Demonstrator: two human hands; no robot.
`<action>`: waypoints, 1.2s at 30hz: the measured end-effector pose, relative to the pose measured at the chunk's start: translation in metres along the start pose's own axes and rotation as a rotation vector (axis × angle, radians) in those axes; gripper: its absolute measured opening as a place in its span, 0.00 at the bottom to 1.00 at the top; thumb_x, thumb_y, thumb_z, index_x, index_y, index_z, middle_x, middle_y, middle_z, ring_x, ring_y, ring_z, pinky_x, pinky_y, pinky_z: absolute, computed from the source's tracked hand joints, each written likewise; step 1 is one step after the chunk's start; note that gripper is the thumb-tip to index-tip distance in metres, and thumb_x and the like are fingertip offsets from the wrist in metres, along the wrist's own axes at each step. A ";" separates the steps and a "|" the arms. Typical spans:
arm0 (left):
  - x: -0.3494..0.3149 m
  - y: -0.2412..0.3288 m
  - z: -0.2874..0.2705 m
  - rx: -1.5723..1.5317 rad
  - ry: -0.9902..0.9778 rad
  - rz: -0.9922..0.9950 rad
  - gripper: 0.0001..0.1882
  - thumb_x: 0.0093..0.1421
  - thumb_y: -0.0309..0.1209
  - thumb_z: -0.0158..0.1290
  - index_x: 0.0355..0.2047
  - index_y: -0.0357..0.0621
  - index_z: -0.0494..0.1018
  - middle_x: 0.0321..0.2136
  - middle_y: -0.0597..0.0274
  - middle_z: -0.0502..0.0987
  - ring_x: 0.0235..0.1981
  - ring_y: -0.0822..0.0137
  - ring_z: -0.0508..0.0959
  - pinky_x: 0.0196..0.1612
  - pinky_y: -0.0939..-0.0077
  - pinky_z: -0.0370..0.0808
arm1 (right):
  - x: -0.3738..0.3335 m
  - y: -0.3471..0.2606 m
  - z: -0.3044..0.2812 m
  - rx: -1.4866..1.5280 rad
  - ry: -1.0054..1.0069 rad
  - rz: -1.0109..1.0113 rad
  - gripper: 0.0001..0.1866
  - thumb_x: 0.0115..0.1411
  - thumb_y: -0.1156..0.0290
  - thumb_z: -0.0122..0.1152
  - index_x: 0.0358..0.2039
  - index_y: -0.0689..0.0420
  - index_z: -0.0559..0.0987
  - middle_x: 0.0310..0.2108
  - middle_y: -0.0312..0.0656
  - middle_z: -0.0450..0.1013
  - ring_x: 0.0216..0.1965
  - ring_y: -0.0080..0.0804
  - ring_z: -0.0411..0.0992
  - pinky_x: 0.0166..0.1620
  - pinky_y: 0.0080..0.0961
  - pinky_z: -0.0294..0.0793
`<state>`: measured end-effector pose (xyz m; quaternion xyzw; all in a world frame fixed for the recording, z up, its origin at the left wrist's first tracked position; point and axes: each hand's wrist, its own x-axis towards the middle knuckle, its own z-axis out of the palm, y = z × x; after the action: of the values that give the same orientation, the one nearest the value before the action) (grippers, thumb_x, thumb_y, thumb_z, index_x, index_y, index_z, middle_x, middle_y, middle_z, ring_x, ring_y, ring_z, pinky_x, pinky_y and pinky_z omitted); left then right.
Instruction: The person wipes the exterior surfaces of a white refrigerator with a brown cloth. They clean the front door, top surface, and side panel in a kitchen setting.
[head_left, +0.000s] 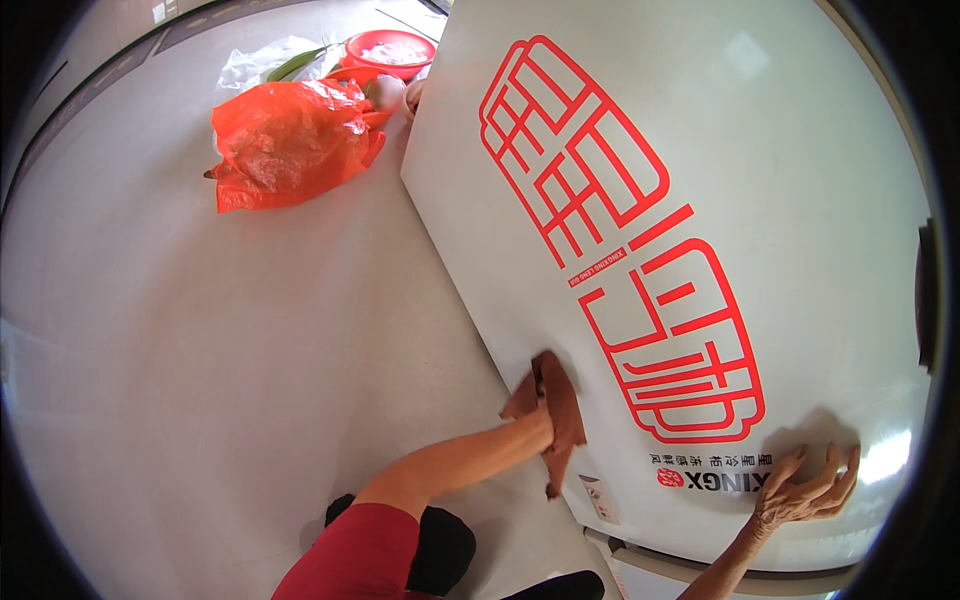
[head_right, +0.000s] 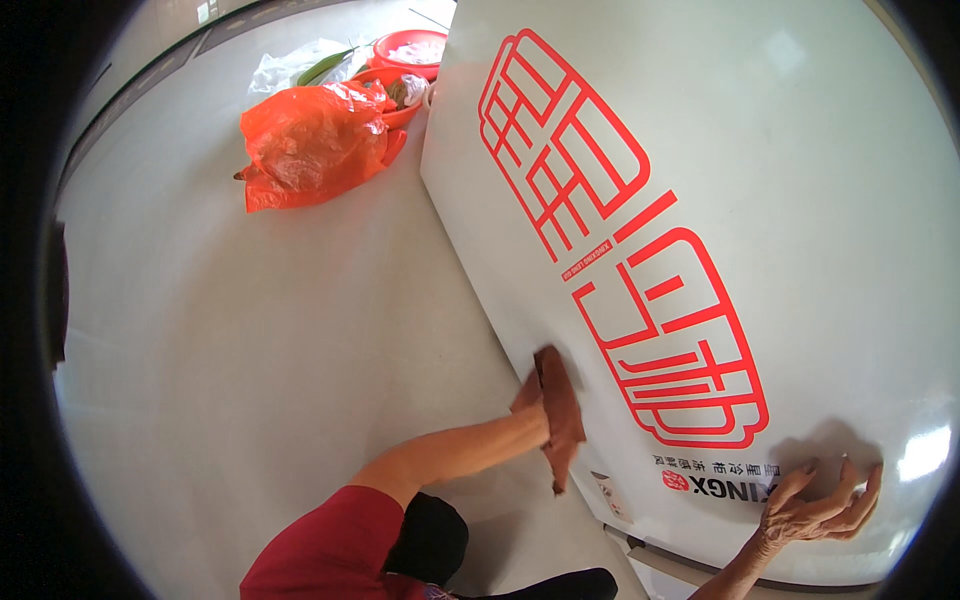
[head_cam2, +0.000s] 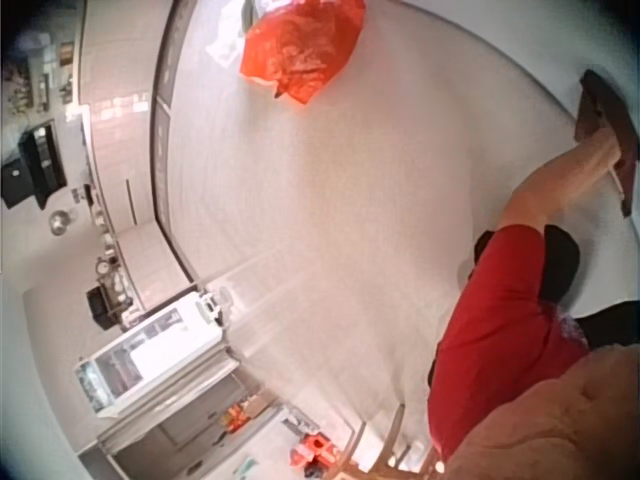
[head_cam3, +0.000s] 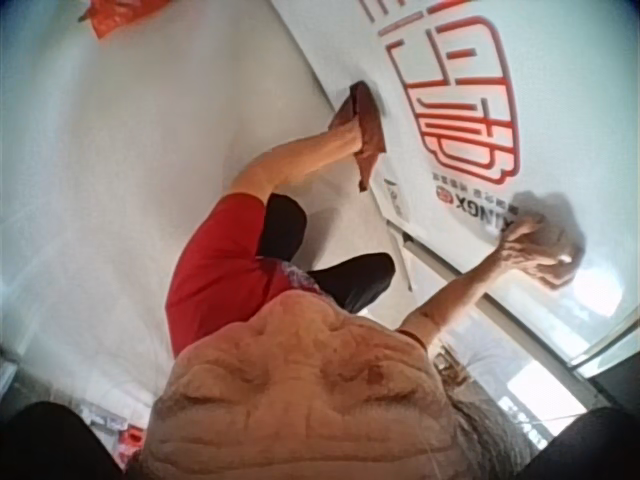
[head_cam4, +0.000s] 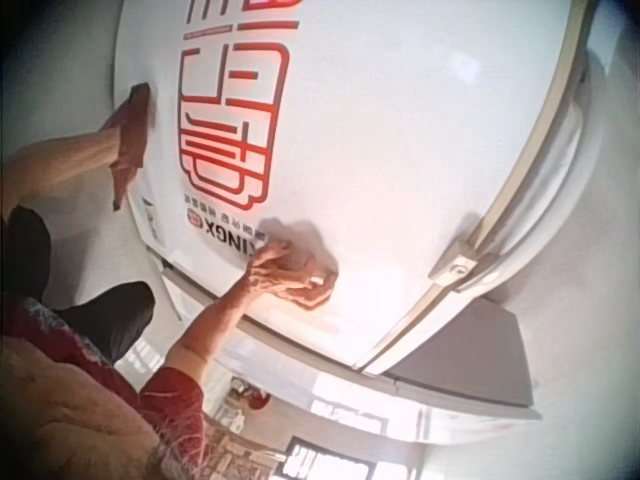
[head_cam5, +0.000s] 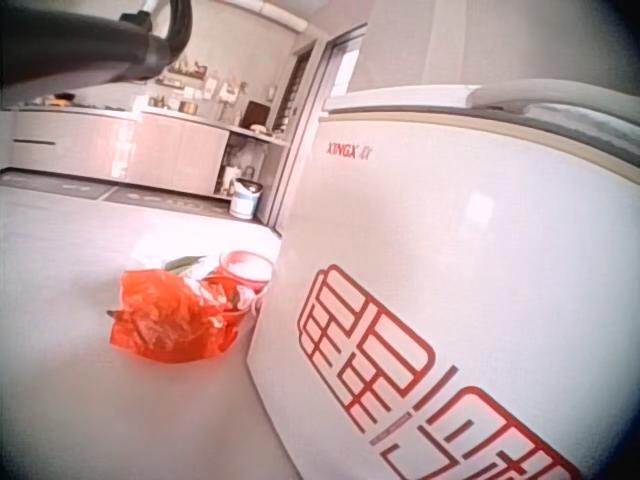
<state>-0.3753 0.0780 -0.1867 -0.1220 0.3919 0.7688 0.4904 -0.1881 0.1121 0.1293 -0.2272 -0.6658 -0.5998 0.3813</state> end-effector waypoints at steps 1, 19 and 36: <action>0.007 0.023 0.007 -0.041 0.023 0.021 0.31 0.60 0.50 0.44 0.56 0.41 0.59 0.57 0.50 0.58 0.56 0.52 0.61 0.57 0.58 0.58 | 0.000 0.001 0.000 -0.003 0.000 -0.002 0.19 0.57 0.60 0.54 0.48 0.52 0.73 0.56 0.43 0.65 0.56 0.36 0.61 0.53 0.34 0.57; 0.056 0.025 -0.006 0.581 0.106 0.736 0.25 0.60 0.38 0.43 0.54 0.38 0.62 0.50 0.47 0.61 0.52 0.48 0.62 0.55 0.56 0.60 | 0.005 -0.003 -0.003 0.027 0.005 -0.010 0.19 0.58 0.57 0.53 0.48 0.50 0.73 0.55 0.40 0.67 0.56 0.32 0.60 0.55 0.36 0.53; 0.005 -0.047 -0.014 -0.514 -0.058 -0.498 0.35 0.54 0.61 0.41 0.49 0.43 0.64 0.47 0.56 0.67 0.48 0.52 0.66 0.51 0.55 0.64 | -0.002 0.006 0.005 0.014 0.027 -0.049 0.20 0.59 0.53 0.52 0.48 0.48 0.73 0.54 0.38 0.68 0.54 0.31 0.62 0.54 0.35 0.54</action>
<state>-0.3409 0.0812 -0.2221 -0.3111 0.1300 0.7024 0.6269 -0.1832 0.1183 0.1314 -0.2001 -0.6701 -0.6073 0.3770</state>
